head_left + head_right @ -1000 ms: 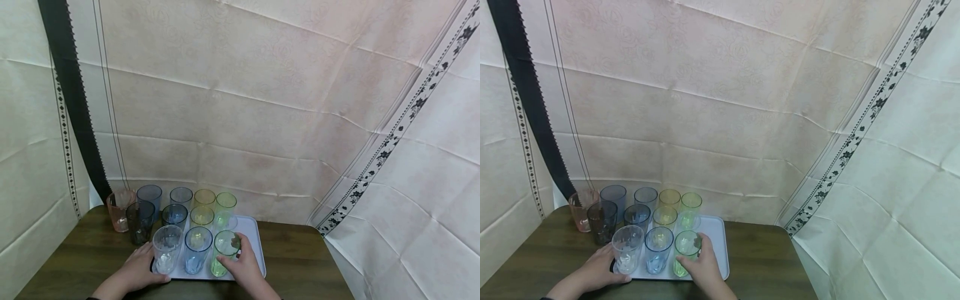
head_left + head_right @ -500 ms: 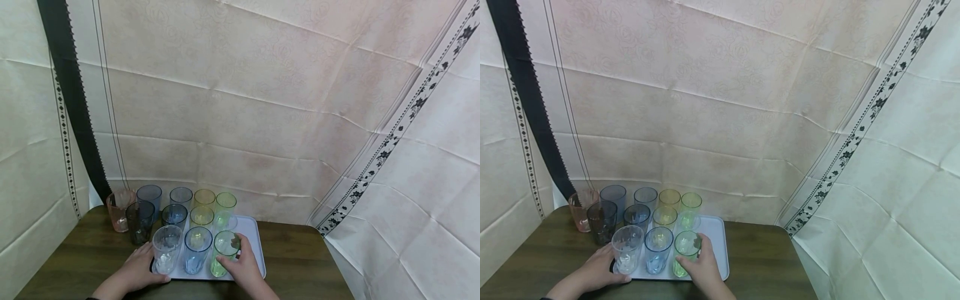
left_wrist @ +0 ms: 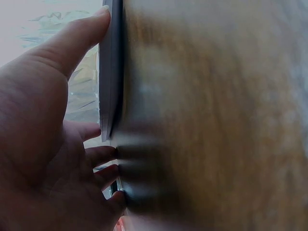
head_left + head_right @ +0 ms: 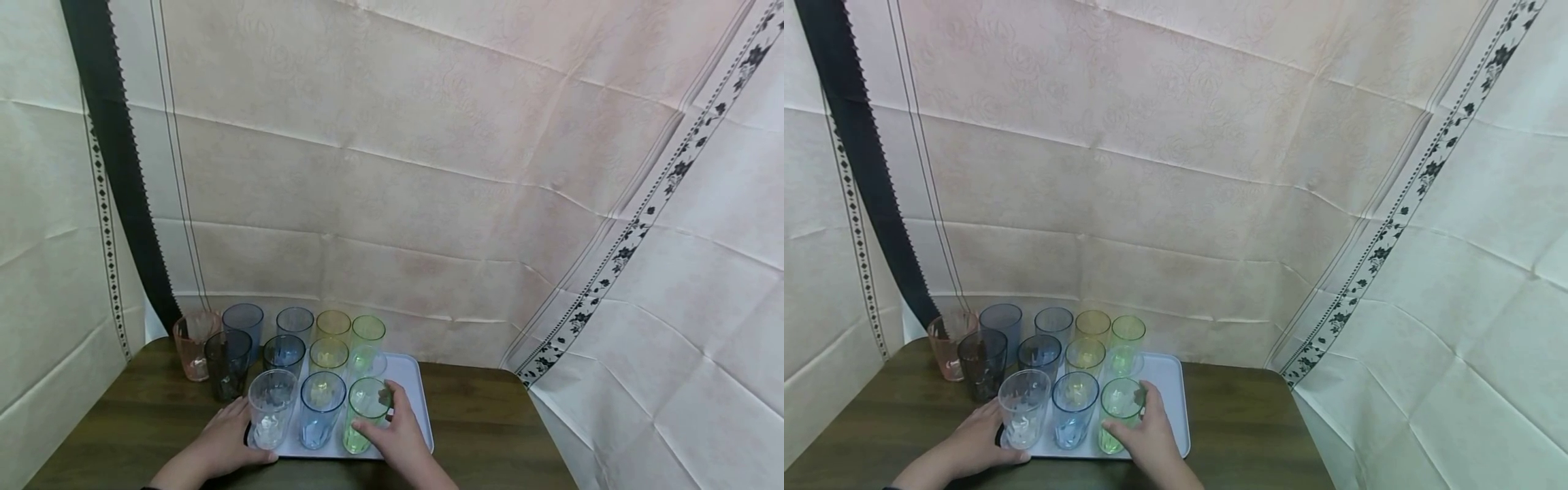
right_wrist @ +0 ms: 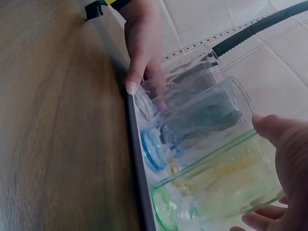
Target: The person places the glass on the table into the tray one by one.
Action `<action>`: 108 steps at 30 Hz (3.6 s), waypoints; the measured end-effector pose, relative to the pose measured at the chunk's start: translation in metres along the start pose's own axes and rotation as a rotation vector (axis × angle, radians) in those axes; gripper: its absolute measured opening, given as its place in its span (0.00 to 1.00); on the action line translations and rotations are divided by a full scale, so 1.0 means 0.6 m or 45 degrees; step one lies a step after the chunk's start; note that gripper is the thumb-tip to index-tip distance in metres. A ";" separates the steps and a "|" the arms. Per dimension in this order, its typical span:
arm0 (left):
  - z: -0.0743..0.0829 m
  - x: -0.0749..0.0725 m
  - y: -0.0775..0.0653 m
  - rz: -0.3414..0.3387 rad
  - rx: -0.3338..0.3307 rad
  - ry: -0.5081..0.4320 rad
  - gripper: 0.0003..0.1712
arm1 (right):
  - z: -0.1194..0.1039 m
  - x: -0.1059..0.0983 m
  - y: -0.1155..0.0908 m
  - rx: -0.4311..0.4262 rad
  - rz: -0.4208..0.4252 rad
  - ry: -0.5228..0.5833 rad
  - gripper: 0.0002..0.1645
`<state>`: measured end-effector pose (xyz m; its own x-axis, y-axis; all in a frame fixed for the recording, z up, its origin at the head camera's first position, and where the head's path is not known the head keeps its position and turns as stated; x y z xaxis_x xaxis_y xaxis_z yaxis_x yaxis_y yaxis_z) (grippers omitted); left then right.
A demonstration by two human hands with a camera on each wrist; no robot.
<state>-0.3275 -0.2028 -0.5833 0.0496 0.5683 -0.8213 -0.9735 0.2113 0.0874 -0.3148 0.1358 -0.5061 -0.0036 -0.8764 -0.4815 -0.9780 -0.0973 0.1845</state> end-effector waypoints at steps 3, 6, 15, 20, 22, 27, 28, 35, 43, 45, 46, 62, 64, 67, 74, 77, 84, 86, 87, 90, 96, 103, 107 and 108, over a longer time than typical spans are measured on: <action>-0.003 0.003 0.000 -0.002 -0.011 -0.004 0.73 | 0.001 -0.012 -0.002 -0.057 0.002 -0.009 0.58; -0.004 0.005 0.001 -0.010 -0.019 -0.011 0.73 | 0.008 -0.035 -0.004 -0.142 0.016 -0.046 0.53; -0.005 0.007 0.002 -0.034 -0.044 -0.001 0.73 | 0.052 -0.120 -0.019 -0.365 0.117 -0.615 0.44; -0.003 0.004 -0.002 -0.014 -0.037 0.008 0.74 | 0.077 -0.141 -0.028 -0.402 0.076 -0.828 0.48; 0.000 0.003 -0.006 0.002 -0.022 0.013 0.74 | 0.087 -0.145 -0.031 -0.370 0.035 -0.850 0.50; 0.006 -0.013 -0.021 -0.027 -0.043 -0.037 0.72 | 0.110 -0.150 -0.040 -0.266 -0.018 -0.833 0.53; 0.004 -0.020 -0.024 -0.040 -0.054 -0.050 0.68 | 0.113 -0.150 -0.042 -0.259 -0.017 -0.834 0.52; -0.044 -0.099 -0.040 0.166 -0.301 -0.026 0.39 | 0.121 -0.159 -0.052 -0.200 -0.027 -0.796 0.54; -0.067 -0.132 -0.011 0.692 -0.480 -0.314 0.65 | 0.121 -0.162 -0.065 -0.190 -0.025 -0.771 0.55; -0.060 -0.129 -0.001 0.770 -0.461 -0.345 0.69 | 0.120 -0.161 -0.069 -0.193 -0.023 -0.770 0.55; -0.056 -0.127 0.003 0.803 -0.455 -0.356 0.69 | 0.120 -0.161 -0.071 -0.194 -0.020 -0.772 0.55; -0.052 -0.111 0.027 0.985 -0.430 -0.428 0.59 | 0.142 -0.168 -0.083 -0.154 0.004 -0.764 0.56; -0.053 -0.112 0.022 0.988 -0.428 -0.433 0.59 | 0.142 -0.170 -0.083 -0.150 0.008 -0.756 0.56; -0.055 -0.116 0.012 0.993 -0.428 -0.430 0.58 | 0.141 -0.174 -0.083 -0.138 0.013 -0.754 0.56; -0.056 -0.144 -0.027 0.917 -0.452 -0.431 0.61 | 0.136 -0.181 -0.084 -0.054 0.006 -0.705 0.56; -0.052 -0.164 -0.048 0.808 -0.406 -0.442 0.63 | 0.133 -0.185 -0.085 -0.019 0.008 -0.636 0.55; -0.005 -0.214 -0.110 0.624 -0.098 -0.445 0.53 | 0.112 -0.191 -0.085 0.007 0.002 -0.516 0.57; 0.017 -0.221 -0.122 0.560 0.008 -0.455 0.50 | 0.100 -0.192 -0.086 -0.032 0.018 -0.509 0.57; 0.028 -0.223 -0.127 0.528 0.055 -0.466 0.50 | 0.093 -0.191 -0.087 -0.050 0.030 -0.503 0.56; 0.059 -0.222 -0.137 0.429 0.151 -0.491 0.48 | 0.070 -0.187 -0.090 -0.123 0.038 -0.475 0.55; 0.120 -0.200 -0.139 0.231 0.402 -0.660 0.46 | 0.024 -0.167 -0.095 -0.190 -0.073 -0.393 0.55; 0.194 -0.158 -0.120 -0.006 0.549 -0.821 0.43 | -0.022 -0.127 -0.101 -0.346 -0.189 -0.311 0.47; 0.226 -0.128 -0.106 -0.127 0.525 -0.871 0.43 | -0.050 -0.097 -0.105 -0.464 -0.267 -0.186 0.45; 0.232 -0.121 -0.103 -0.162 0.508 -0.878 0.43 | -0.057 -0.089 -0.105 -0.489 -0.295 -0.135 0.45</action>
<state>-0.2400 -0.1462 -0.4504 0.4082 0.8560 -0.3172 -0.8044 0.5016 0.3183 -0.2458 0.1725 -0.4626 0.1650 -0.7598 -0.6289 -0.8073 -0.4704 0.3565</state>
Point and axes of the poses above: each hand's wrist, its own y-axis towards the middle knuckle, its own x-axis out of the palm, z = x × y, the point moved 5 cm from there along y, towards the middle knuckle, and after that the axes turned 2 degrees about z, right-handed, at the moved point
